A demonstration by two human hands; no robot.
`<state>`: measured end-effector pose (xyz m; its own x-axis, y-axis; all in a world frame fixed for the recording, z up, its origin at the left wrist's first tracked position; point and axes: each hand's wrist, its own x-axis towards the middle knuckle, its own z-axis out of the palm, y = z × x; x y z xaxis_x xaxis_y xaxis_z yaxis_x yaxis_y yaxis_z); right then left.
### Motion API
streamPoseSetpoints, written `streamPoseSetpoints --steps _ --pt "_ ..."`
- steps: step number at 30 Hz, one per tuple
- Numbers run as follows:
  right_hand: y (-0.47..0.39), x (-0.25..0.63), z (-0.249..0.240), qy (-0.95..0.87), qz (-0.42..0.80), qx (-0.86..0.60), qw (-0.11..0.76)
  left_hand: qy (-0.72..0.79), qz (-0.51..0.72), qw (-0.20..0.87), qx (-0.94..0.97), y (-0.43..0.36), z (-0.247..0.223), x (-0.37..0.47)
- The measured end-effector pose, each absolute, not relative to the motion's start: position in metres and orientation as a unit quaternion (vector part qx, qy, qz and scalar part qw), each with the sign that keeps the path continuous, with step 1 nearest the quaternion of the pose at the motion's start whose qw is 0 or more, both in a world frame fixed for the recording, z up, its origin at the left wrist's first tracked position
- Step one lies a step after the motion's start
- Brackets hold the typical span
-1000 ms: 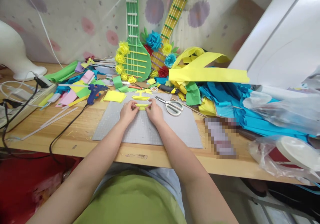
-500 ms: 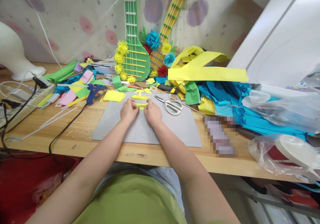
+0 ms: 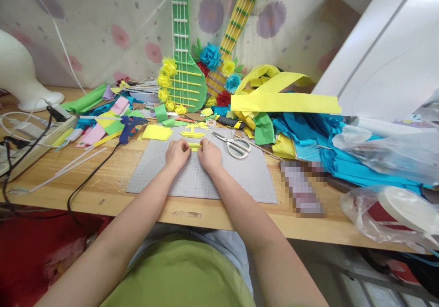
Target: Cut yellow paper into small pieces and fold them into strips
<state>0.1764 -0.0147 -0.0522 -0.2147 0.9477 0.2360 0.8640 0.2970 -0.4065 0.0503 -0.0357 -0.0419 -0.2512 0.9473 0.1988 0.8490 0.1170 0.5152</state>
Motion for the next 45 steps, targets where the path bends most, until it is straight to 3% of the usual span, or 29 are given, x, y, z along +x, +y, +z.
streamPoseSetpoints --steps 19,45 --pt "-0.021 0.17 -0.043 -0.781 0.064 -0.598 0.171 0.711 0.259 0.029 0.653 -0.033 -0.047 0.053" --pt "-0.017 0.176 -0.053 -0.77 0.084 -0.605 0.185 0.739 0.327 0.103 0.58 -0.014 -0.045 0.035"
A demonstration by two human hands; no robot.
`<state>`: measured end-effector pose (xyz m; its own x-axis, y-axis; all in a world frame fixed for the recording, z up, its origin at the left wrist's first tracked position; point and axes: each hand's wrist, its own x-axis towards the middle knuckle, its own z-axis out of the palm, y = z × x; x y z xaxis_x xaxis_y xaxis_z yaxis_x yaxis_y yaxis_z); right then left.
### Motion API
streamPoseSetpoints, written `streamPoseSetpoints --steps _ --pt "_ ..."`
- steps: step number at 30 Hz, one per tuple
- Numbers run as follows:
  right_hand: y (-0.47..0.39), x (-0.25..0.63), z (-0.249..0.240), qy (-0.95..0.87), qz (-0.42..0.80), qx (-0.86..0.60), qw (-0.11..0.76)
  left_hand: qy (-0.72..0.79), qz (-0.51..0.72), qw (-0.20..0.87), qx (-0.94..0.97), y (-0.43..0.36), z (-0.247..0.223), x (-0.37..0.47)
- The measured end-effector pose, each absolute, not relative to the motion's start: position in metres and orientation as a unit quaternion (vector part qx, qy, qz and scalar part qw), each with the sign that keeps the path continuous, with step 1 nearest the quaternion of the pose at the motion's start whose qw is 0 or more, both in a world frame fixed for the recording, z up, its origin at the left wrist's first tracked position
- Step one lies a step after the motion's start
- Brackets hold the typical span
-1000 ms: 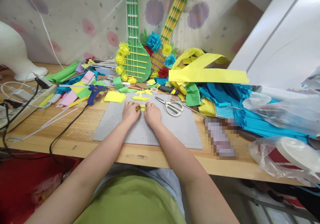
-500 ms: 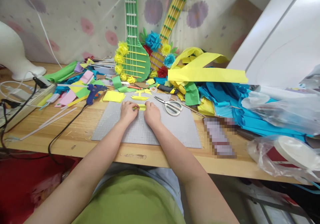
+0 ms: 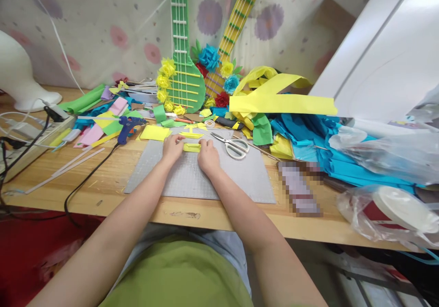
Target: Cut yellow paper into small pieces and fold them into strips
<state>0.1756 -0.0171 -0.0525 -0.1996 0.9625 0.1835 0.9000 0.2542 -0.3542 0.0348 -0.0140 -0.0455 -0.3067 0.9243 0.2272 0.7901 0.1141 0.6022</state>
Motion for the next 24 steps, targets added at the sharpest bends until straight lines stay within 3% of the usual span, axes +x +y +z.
streamPoseSetpoints --steps 7,15,24 --pt "-0.016 0.177 -0.053 -0.752 0.117 -0.607 0.228 0.719 0.211 0.094 0.655 0.003 -0.04 0.033" --pt "-0.008 0.184 -0.059 -0.727 0.198 -0.559 0.347 0.6 0.307 0.141 0.725 -0.008 -0.047 0.027" --pt "-0.01 0.184 -0.057 -0.769 0.171 -0.536 0.303 0.542 0.274 0.091 0.789 -0.018 -0.046 0.023"
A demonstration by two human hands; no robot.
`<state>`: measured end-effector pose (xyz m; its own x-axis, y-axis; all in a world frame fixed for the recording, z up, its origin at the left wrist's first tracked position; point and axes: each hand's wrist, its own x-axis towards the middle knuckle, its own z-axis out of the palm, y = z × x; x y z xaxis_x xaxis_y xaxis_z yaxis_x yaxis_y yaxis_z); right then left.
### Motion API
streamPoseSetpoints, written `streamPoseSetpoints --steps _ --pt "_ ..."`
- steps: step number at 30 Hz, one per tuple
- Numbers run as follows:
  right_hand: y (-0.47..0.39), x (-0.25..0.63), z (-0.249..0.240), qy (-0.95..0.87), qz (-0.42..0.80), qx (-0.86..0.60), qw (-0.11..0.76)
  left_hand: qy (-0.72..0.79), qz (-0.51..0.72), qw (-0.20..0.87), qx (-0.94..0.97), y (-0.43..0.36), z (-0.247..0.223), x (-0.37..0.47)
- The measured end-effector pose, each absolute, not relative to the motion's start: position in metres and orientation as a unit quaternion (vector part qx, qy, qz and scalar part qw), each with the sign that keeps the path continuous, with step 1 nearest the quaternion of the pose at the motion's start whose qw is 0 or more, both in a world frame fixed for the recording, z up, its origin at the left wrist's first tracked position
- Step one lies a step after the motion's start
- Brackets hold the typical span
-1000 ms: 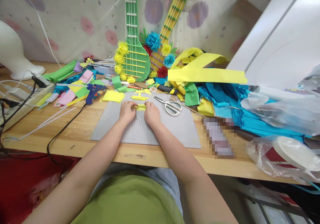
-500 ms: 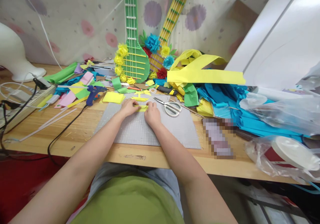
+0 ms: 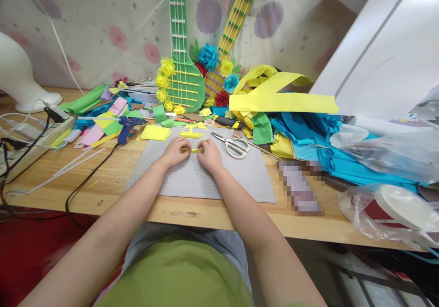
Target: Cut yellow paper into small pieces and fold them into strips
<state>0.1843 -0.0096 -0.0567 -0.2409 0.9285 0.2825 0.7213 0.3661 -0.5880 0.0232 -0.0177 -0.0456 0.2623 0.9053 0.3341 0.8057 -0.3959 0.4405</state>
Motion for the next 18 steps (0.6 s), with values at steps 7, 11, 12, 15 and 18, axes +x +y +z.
streamPoseSetpoints --steps 7,11,12,15,18 --pt "-0.0068 0.1868 -0.0529 -0.764 0.141 -0.567 0.274 0.565 0.268 0.089 0.775 -0.0214 -0.0465 0.0242" --pt "-0.0068 0.1886 -0.0552 -0.77 0.117 -0.576 0.248 0.574 0.257 0.09 0.772 -0.023 -0.0467 0.0249" --pt "-0.0076 0.1887 -0.0551 -0.771 0.118 -0.575 0.246 0.577 0.254 0.091 0.771 -0.0235 -0.0466 0.0251" --pt "-0.01 0.1883 -0.0537 -0.775 0.132 -0.567 0.247 0.585 0.244 0.089 0.769 -0.025 -0.0459 0.0271" --pt "-0.0102 0.1879 -0.0527 -0.788 0.156 -0.539 0.254 0.588 0.236 0.088 0.768 -0.0271 -0.0441 0.0312"
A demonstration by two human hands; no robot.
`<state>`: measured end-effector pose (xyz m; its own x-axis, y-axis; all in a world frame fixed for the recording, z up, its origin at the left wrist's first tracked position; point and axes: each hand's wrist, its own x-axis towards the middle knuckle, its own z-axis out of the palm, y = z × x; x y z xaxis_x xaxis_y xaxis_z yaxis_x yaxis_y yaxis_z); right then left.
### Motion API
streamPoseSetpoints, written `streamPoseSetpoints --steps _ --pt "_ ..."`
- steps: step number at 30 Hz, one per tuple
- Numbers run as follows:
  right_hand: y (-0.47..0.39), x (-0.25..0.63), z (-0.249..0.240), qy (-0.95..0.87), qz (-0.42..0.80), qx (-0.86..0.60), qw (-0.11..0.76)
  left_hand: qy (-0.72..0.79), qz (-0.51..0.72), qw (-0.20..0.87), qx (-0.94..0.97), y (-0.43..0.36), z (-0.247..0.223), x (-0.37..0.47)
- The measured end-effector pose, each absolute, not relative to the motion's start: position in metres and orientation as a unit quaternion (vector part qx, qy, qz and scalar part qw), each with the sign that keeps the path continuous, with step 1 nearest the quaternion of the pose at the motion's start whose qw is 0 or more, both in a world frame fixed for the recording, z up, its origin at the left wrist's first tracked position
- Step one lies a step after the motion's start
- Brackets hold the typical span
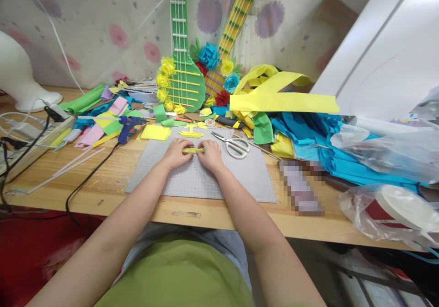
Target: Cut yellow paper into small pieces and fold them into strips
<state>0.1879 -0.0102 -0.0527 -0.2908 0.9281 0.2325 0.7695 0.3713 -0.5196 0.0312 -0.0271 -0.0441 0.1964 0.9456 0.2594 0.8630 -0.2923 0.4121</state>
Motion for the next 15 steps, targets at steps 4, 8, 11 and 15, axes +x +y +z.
streamPoseSetpoints --steps 4,8,11,15 --pt "-0.008 0.189 -0.055 -0.786 0.253 -0.477 0.302 0.589 0.26 0.134 0.753 -0.03 -0.042 0.034" --pt "-0.005 0.191 -0.056 -0.727 0.391 -0.42 0.378 0.587 0.34 0.305 0.668 -0.03 -0.042 0.029" --pt "-0.003 0.192 -0.056 -0.675 0.456 -0.403 0.416 0.572 0.377 0.439 0.582 -0.03 -0.041 0.027" --pt "0.003 0.19 -0.06 -0.616 0.488 -0.413 0.461 0.557 0.409 0.528 0.494 -0.031 -0.037 0.028"
